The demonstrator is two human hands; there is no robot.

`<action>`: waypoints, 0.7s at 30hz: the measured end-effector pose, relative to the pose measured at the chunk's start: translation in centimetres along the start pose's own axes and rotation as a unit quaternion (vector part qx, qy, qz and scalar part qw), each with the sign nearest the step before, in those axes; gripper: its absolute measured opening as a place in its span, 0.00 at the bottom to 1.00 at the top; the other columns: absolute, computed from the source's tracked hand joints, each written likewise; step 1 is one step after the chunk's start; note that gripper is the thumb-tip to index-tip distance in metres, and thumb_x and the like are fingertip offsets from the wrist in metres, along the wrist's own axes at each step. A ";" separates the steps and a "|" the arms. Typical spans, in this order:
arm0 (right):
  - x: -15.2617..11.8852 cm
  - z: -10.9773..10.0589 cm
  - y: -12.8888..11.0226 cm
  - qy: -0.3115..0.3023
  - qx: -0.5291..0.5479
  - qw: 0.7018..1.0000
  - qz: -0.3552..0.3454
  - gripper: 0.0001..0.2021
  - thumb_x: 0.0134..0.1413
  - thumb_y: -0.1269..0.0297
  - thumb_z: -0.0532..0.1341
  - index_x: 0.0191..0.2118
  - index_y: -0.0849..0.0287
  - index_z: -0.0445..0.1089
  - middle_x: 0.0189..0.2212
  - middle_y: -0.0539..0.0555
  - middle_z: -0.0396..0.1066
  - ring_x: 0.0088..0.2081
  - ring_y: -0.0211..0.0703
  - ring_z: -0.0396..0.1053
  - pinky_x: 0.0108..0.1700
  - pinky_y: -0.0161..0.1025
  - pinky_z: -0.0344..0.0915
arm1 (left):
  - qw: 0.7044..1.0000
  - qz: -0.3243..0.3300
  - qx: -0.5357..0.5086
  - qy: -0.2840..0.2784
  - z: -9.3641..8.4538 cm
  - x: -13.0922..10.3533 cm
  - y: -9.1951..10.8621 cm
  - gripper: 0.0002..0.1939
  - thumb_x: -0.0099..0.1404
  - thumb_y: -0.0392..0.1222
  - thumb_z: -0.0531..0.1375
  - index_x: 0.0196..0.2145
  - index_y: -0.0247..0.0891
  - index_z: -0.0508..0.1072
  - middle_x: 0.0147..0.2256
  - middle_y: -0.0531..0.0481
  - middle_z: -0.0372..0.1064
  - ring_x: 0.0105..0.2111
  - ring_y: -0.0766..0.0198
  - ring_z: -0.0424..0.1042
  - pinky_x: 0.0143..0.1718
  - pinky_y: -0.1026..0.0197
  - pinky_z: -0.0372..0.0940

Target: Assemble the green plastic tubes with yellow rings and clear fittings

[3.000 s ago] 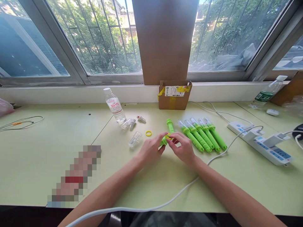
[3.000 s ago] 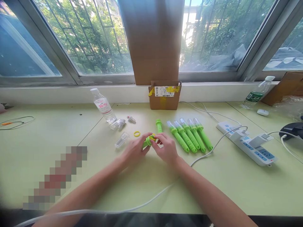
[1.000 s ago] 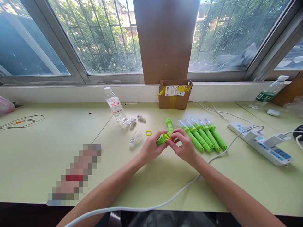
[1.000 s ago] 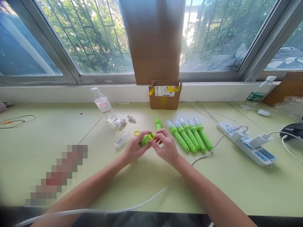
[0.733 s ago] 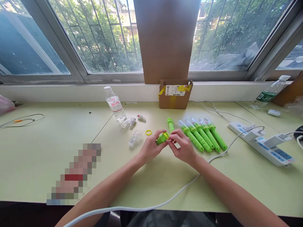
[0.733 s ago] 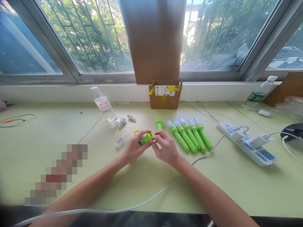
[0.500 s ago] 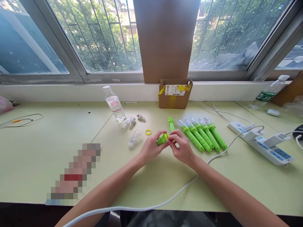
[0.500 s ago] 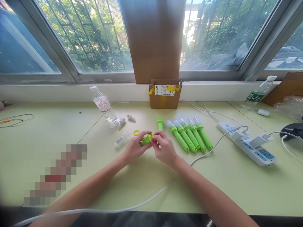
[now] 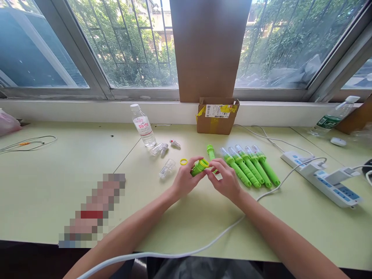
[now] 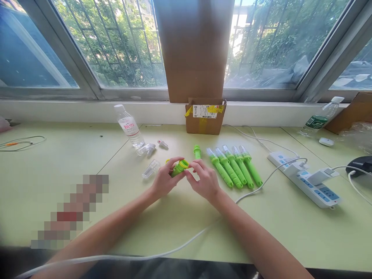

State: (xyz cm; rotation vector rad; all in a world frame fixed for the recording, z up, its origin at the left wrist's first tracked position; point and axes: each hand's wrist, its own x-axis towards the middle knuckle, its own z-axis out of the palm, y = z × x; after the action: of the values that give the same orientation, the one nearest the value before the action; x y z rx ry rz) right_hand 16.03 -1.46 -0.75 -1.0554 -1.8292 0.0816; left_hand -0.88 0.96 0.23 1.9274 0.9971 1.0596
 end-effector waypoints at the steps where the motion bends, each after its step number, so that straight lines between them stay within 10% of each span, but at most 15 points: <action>1: 0.0 0.0 0.0 -0.001 -0.004 1.000 -0.004 0.05 0.57 0.66 0.58 0.40 0.56 0.64 0.38 0.54 0.68 0.27 0.36 0.70 0.31 0.36 0.70 | 1.000 -0.006 -0.011 -0.001 0.0 0.0 0.1 0.22 0.60 0.48 0.60 0.51 0.41 0.63 0.31 0.53 0.70 0.21 0.74 0.62 0.23 0.69 0.60; 21: 0.0 0.0 0.7 -0.069 0.087 0.994 0.008 0.12 0.54 0.65 0.61 0.45 0.55 0.63 0.37 0.53 0.72 0.30 0.39 0.71 0.31 0.37 0.71 | 0.983 -0.067 -0.153 -0.074 -1.3 0.3 0.7 0.19 0.63 0.48 0.57 0.50 0.39 0.62 0.19 0.60 0.60 0.11 0.73 0.59 0.12 0.71 0.56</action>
State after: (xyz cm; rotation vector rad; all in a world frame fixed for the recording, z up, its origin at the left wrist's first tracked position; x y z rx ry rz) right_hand 16.52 -1.02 -1.11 -0.9621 -1.8983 0.3253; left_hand -1.71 1.15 1.49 1.6400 0.8159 0.9191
